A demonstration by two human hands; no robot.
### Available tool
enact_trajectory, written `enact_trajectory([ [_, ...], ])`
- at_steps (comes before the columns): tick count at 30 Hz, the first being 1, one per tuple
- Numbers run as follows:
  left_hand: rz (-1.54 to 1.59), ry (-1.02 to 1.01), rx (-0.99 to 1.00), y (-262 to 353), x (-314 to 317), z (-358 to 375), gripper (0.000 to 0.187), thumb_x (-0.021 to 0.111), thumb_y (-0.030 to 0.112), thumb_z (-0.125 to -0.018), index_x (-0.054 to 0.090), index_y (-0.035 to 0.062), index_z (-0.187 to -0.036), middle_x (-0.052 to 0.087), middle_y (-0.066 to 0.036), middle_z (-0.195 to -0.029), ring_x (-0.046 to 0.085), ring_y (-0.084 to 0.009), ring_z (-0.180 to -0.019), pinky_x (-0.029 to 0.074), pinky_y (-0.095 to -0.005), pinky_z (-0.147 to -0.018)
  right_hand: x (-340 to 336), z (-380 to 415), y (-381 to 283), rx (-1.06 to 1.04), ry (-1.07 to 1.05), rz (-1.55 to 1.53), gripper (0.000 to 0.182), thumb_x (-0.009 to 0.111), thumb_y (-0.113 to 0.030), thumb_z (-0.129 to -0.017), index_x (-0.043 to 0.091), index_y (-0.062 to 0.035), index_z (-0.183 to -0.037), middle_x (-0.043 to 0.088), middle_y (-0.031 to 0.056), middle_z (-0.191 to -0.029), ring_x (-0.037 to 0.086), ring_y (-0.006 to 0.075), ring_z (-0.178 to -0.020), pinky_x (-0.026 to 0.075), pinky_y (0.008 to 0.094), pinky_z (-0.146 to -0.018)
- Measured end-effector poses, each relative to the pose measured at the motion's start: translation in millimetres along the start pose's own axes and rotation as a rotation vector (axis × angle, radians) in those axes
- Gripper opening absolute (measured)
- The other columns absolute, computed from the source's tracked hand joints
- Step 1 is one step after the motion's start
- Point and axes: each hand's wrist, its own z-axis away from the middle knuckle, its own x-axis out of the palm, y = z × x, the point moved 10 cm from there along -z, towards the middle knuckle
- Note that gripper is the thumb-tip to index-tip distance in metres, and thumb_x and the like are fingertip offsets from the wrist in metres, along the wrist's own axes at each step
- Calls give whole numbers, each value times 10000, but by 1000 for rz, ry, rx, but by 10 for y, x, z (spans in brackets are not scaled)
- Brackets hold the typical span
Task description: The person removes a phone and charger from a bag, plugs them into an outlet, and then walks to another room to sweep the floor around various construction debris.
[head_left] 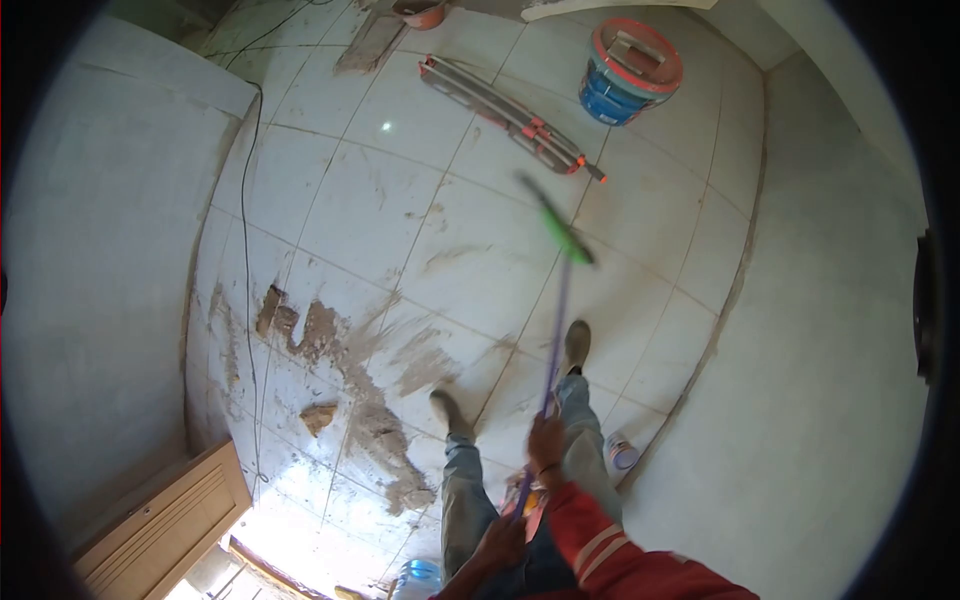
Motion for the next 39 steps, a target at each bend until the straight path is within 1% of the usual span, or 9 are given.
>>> enact_trajectory([
  [2, -28, -102, -160, -376, -62, -243, 123, 578, 126, -876, 573, 62, -980, 584, -170, -757, 594, -429, -686, 458, -519, -585, 136, -172, 372, 147, -4, 116, 598, 506, -134, -932, 344, -36, -1500, 673, 252, -1101, 672, 428, -901, 544, 480, -775],
  [5, 569, -127, -487, -1127, -97, -310, 86, 503, 167, -955, 557, 102, -965, 515, -27, -688, 530, -196, -576, 412, -342, -500, 778, -277, 932, 263, -179, 351, 370, 516, -157, -916, 448, -39, -1260, 681, 182, -1006, 681, 359, -841, 540, 462, -728],
  [10, 1648, 44, -728, -1585, -701, 1175, 100, 499, 197, -1018, 549, 150, -944, 445, 47, -696, 453, -73, -549, 370, -231, -480, 2644, 1413, 538, -450, -412, 805, 133, 604, -204, -799, 701, -129, -747, 676, 72, -751, 656, 279, -698, 514, 451, -584],
  [14, 581, 32, -922, -1422, -1738, 2779, 152, 476, 231, -1023, 523, 163, -895, 446, 17, -680, 478, -126, -555, 384, -275, -471, 3222, 3151, -295, -34, -723, 360, 158, 586, -196, -845, 647, -68, -915, 694, 202, -946, 688, 362, -815, 536, 506, -715],
  [17, 839, 18, -1238, -1414, -1776, 3559, 161, 602, 207, -908, 578, 77, -816, 534, -78, -668, 549, -243, -527, 463, -400, -494, 2584, 3373, -944, 396, -559, -166, 519, 557, -137, -888, 373, -45, -1364, 653, 289, -1092, 666, 459, -871, 520, 548, -780],
  [19, -691, -401, -643, -932, -1924, 2889, 121, 585, 158, -915, 564, 71, -834, 569, -57, -681, 620, -184, -582, 496, -369, -490, 2133, 3170, -960, 425, -431, -224, 666, 541, -112, -907, 283, -45, -1517, 636, 294, -1179, 659, 486, -891, 520, 554, -797],
  [24, 722, -92, -1113, -1120, -810, 1936, 209, 560, 315, -1008, 539, 169, -860, 473, 56, -644, 485, -74, -501, 391, -257, -440, 862, 1872, 165, 226, 119, 16, 580, 502, -166, -958, 345, -111, -1513, 672, 284, -868, 661, 463, -719, 525, 513, -615],
  [28, 965, -246, -1026, -1254, 292, 813, 230, 480, 303, -1041, 522, 151, -875, 401, 59, -586, 392, -74, -438, 312, -259, -410, 255, 980, 1337, 513, 66, 22, 583, 499, -61, -911, 340, 69, -1457, 606, 317, -1170, 588, 468, -1082, 420, 484, -1048],
  [39, -490, -187, -922, -848, -1366, 2963, 166, 627, 254, -872, 603, 96, -915, 603, -103, -725, 634, -271, -661, 499, -421, -603, 1960, 3952, -39, 591, -639, -290, 692, 527, -157, -916, 206, -7, -1511, 618, 340, -1132, 646, 469, -778, 503, 552, -747],
])
